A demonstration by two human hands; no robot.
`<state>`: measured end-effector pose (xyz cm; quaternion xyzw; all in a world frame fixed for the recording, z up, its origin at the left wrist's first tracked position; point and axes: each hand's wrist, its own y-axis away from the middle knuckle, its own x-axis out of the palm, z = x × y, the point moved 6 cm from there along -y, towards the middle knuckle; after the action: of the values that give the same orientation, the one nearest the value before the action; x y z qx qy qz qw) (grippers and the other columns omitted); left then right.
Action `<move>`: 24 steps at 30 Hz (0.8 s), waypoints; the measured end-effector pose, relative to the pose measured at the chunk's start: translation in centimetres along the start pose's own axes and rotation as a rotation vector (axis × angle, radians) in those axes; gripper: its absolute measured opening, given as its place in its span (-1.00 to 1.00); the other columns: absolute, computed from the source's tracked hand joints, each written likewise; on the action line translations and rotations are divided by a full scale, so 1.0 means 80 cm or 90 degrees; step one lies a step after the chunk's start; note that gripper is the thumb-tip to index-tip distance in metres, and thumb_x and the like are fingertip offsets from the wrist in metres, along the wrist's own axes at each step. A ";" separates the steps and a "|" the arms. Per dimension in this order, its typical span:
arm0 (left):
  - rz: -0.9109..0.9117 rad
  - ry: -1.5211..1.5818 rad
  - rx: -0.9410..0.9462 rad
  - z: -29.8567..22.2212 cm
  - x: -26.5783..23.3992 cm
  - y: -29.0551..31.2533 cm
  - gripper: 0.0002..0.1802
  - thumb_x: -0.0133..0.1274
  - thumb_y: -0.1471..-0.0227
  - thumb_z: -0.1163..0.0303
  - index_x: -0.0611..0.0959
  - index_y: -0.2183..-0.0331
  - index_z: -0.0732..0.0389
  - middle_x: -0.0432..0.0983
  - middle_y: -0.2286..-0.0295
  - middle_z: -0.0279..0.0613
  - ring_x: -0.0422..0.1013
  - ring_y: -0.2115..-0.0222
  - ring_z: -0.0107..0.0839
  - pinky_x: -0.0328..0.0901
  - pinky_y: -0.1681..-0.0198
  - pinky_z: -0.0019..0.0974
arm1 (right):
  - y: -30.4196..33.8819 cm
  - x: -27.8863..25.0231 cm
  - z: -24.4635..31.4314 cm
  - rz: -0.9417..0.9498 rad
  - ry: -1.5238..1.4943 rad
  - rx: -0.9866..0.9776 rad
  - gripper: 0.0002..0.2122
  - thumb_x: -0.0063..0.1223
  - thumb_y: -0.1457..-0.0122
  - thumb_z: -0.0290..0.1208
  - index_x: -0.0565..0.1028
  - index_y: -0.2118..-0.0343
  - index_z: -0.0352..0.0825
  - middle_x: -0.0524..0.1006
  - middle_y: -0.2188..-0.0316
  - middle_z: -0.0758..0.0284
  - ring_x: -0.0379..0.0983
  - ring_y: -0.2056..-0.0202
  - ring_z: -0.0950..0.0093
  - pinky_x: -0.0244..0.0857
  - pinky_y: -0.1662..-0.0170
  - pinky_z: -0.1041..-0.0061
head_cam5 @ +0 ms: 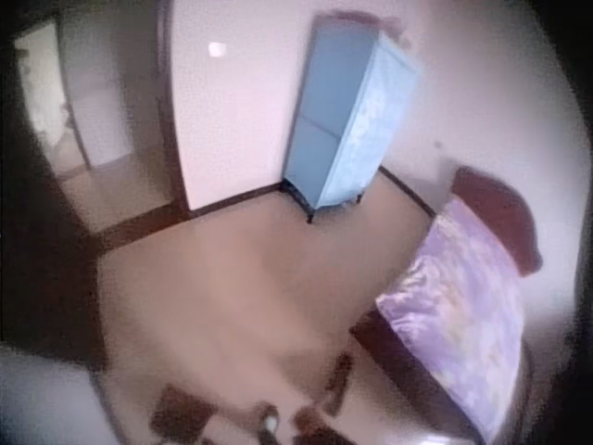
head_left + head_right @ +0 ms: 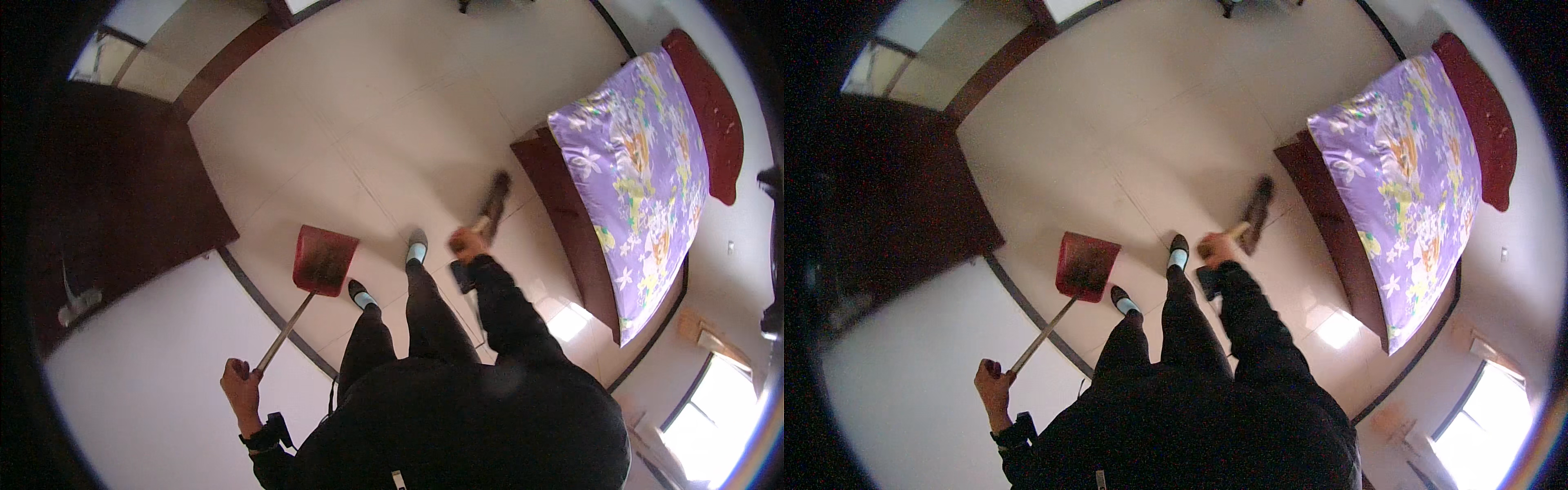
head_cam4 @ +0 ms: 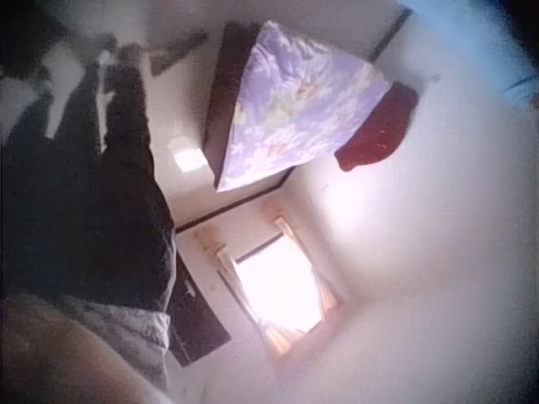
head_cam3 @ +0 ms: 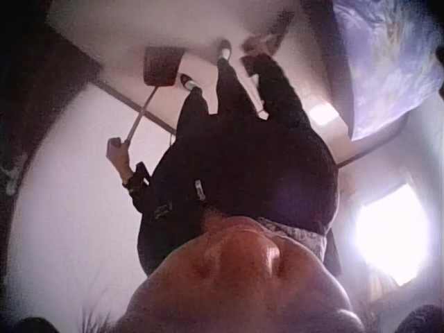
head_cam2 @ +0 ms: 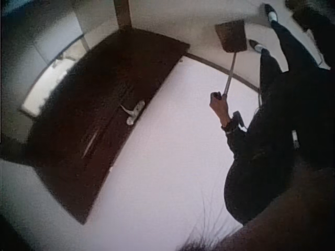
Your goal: The person sweeps a tiled floor using a broom and dustpan, moving debris into the dustpan. They navigate around furniture and transition between rooms, continuing to sweep and collect dirt.
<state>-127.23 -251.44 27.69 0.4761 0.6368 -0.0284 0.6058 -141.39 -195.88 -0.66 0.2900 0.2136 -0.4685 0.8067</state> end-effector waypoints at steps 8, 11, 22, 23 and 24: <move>-0.032 0.002 -0.001 -0.104 -0.010 0.002 -0.67 0.12 0.50 0.69 0.31 0.59 0.33 0.22 0.66 -0.29 0.11 0.60 -0.50 0.18 0.53 -0.46 | -0.030 -0.016 0.163 0.016 -0.991 0.393 -0.94 -0.08 0.03 -0.51 0.30 0.53 -0.33 0.30 0.68 0.40 0.21 0.67 0.54 0.09 0.66 0.58; -0.036 -0.026 0.035 -0.146 -0.020 0.005 -0.67 0.11 0.49 0.70 0.30 0.59 0.33 0.17 0.66 -0.32 0.08 0.60 -0.52 0.15 0.54 -0.48 | 0.003 -0.073 0.158 0.075 -1.287 0.579 -0.92 -0.15 -0.11 -0.52 0.28 0.51 -0.31 0.27 0.72 0.45 0.15 0.73 0.66 0.04 0.73 0.68; -0.034 -0.007 0.059 -0.186 -0.061 0.015 -0.63 0.18 0.39 0.68 0.28 0.60 0.25 0.12 0.66 -0.40 0.04 0.61 -0.60 0.12 0.56 -0.54 | -0.076 -0.214 0.024 0.077 -0.248 0.282 -0.89 0.08 0.12 -0.45 0.41 0.62 -0.35 0.42 0.71 0.36 0.34 0.69 0.52 0.23 0.65 0.51; -0.034 0.028 0.057 -0.183 -0.058 0.018 -0.63 0.19 0.39 0.68 0.28 0.60 0.24 0.12 0.66 -0.41 0.04 0.62 -0.60 0.11 0.57 -0.54 | -0.110 -0.213 -0.001 0.056 -0.306 0.352 -0.90 0.12 0.19 -0.46 0.43 0.64 -0.33 0.44 0.70 0.35 0.37 0.67 0.49 0.25 0.62 0.50; -0.024 0.065 0.066 -0.181 -0.053 0.023 -0.62 0.20 0.39 0.67 0.28 0.60 0.23 0.11 0.67 -0.41 0.03 0.62 -0.61 0.09 0.58 -0.54 | -0.163 -0.218 -0.005 0.058 -0.139 0.219 -0.88 0.11 0.15 -0.45 0.40 0.66 -0.32 0.42 0.72 0.38 0.32 0.69 0.54 0.21 0.63 0.53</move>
<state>-137.65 -244.00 35.92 0.4956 0.6733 -0.0487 0.5465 -161.08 -189.68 6.28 0.3804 0.0280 -0.4898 0.7840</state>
